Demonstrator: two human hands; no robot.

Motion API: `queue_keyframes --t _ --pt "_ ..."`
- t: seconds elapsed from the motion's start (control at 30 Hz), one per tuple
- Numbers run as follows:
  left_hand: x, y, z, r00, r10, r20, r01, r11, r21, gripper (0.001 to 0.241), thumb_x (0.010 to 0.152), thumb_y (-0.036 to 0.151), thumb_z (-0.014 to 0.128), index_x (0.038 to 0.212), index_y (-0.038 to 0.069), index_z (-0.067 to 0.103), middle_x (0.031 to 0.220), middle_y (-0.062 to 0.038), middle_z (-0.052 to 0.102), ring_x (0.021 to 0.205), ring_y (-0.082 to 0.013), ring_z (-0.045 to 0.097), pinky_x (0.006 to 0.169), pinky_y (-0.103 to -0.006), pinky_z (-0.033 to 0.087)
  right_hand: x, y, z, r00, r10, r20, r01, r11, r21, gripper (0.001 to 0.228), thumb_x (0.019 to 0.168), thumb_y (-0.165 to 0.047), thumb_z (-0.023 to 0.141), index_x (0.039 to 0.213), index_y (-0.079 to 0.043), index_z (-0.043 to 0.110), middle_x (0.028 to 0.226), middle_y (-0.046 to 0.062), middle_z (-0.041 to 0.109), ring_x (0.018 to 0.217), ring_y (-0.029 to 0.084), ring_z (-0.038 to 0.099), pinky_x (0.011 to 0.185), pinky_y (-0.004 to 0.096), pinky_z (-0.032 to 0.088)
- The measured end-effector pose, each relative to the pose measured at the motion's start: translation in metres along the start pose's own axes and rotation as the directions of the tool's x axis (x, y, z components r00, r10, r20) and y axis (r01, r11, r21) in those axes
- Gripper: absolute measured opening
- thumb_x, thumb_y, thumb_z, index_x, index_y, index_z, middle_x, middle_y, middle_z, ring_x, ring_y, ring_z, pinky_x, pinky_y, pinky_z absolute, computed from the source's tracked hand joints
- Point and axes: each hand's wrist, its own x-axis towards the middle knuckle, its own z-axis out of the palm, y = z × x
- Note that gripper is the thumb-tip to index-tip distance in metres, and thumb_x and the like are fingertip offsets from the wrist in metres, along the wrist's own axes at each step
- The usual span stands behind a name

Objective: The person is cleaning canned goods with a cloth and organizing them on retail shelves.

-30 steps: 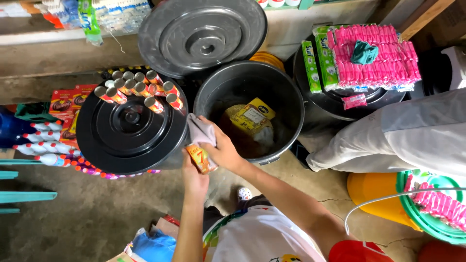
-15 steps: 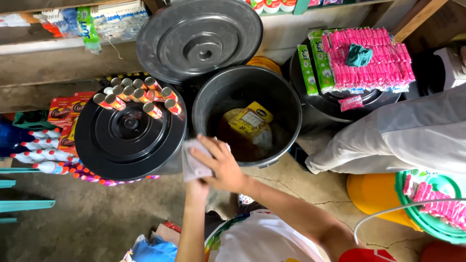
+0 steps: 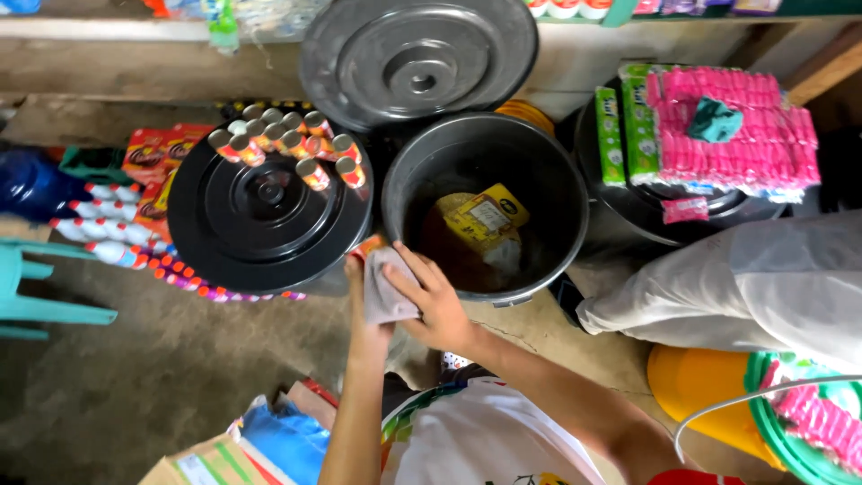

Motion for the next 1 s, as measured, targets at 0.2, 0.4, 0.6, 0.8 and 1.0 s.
queue_keyframes --t 0.2,0.4,0.6,0.8,1.0 --pt "0.007 -0.021 -0.016 0.955 0.263 0.136 -0.288 0.932 0.222 0.044 0.113 0.039 0.062 0.144 0.009 0.051 0.132 -0.004 0.057 0.128 -0.0188 0.057 0.112 -0.0408 0.046 0.051 0.013 -0.008 0.958 -0.282 0.055 0.287 0.929 -0.233 0.089 0.064 -0.017 0.087 0.146 -0.012 0.053 0.154 0.016 0.048 0.146 0.041 0.045 0.116 0.049 0.04" --pt "0.009 0.005 0.021 0.994 0.103 -0.02 -0.105 0.986 -0.133 0.051 0.11 0.049 0.04 0.136 0.008 0.055 0.127 -0.007 0.066 0.118 -0.0195 0.064 0.106 -0.04 0.05 0.038 0.07 0.024 0.903 0.347 0.251 -0.419 0.59 0.69 0.071 0.104 -0.012 0.059 0.166 -0.002 0.028 0.152 0.012 0.052 0.133 0.018 0.049 0.114 0.033 0.041" --pt "-0.005 0.015 0.022 0.967 0.255 -0.022 -0.254 0.967 0.026 0.066 0.105 0.06 0.038 0.139 0.006 0.055 0.135 -0.01 0.064 0.123 -0.0222 0.063 0.107 -0.0396 0.05 0.011 0.021 0.013 0.981 0.138 0.14 -0.193 0.806 0.559 0.067 0.101 -0.003 0.056 0.164 -0.006 0.034 0.165 0.016 0.043 0.15 0.023 0.043 0.127 0.035 0.03" --pt "-0.007 0.01 0.008 0.917 0.118 0.382 -0.027 0.972 -0.235 0.071 0.118 0.063 0.038 0.14 -0.003 0.055 0.135 -0.02 0.063 0.122 -0.0319 0.064 0.106 -0.0441 0.052 0.033 -0.018 -0.005 0.926 -0.362 0.104 0.376 0.9 -0.219 0.073 0.069 -0.011 0.081 0.139 -0.017 0.06 0.159 0.022 0.041 0.138 0.046 0.045 0.12 0.05 0.034" --pt "-0.009 0.014 0.019 0.999 0.042 -0.021 -0.041 0.999 0.028 0.058 0.106 0.053 0.036 0.143 0.011 0.053 0.136 -0.007 0.063 0.125 -0.0188 0.063 0.108 -0.037 0.05 0.052 0.016 0.011 0.969 -0.249 -0.001 0.249 0.969 0.01 0.081 0.08 -0.006 0.077 0.154 -0.011 0.044 0.164 0.024 0.035 0.146 0.04 0.042 0.123 0.043 0.035"
